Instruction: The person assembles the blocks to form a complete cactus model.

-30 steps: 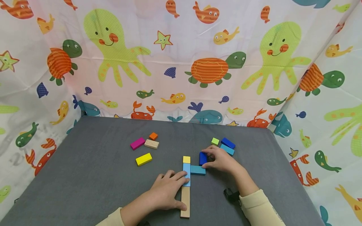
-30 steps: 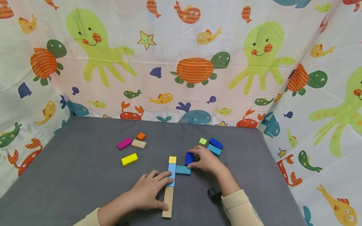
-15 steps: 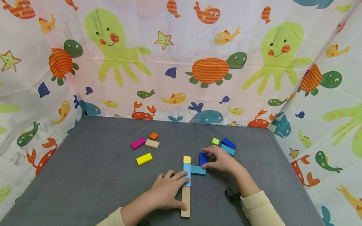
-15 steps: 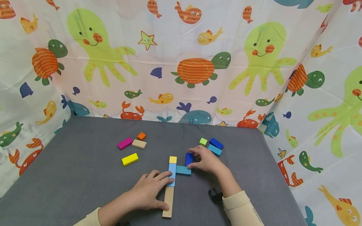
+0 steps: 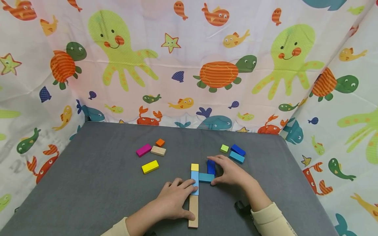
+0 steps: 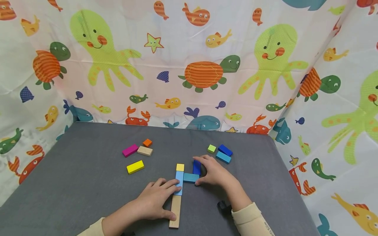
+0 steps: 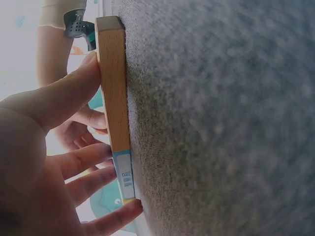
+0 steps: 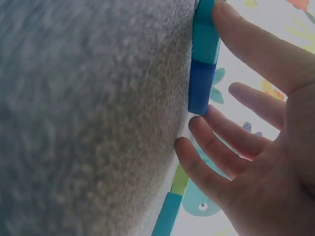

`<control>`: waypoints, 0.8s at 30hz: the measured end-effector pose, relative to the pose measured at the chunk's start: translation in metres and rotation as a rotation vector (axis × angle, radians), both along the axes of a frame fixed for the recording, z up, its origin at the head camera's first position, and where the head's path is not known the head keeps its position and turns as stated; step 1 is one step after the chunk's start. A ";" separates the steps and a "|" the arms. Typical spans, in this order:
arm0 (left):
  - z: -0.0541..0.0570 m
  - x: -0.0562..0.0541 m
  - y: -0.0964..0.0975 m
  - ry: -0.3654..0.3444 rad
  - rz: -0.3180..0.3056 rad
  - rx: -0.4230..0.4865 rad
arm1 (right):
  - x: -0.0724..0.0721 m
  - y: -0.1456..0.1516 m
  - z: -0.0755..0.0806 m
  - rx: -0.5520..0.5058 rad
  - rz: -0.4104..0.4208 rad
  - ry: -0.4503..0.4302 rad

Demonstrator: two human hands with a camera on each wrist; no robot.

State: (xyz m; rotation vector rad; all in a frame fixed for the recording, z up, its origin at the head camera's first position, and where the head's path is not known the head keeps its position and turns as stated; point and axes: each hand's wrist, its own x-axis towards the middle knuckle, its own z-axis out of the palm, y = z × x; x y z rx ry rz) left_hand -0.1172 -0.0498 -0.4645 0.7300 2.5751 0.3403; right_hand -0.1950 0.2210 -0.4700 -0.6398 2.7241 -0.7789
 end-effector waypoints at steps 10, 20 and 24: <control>-0.001 0.001 0.001 -0.001 0.008 -0.003 | -0.009 0.035 0.009 -0.092 -0.095 0.138; -0.002 0.000 0.000 -0.005 0.010 -0.012 | -0.031 0.076 0.007 -0.063 -0.363 0.227; -0.002 0.000 0.000 -0.006 0.010 -0.014 | -0.039 0.084 -0.001 -0.040 -0.417 0.188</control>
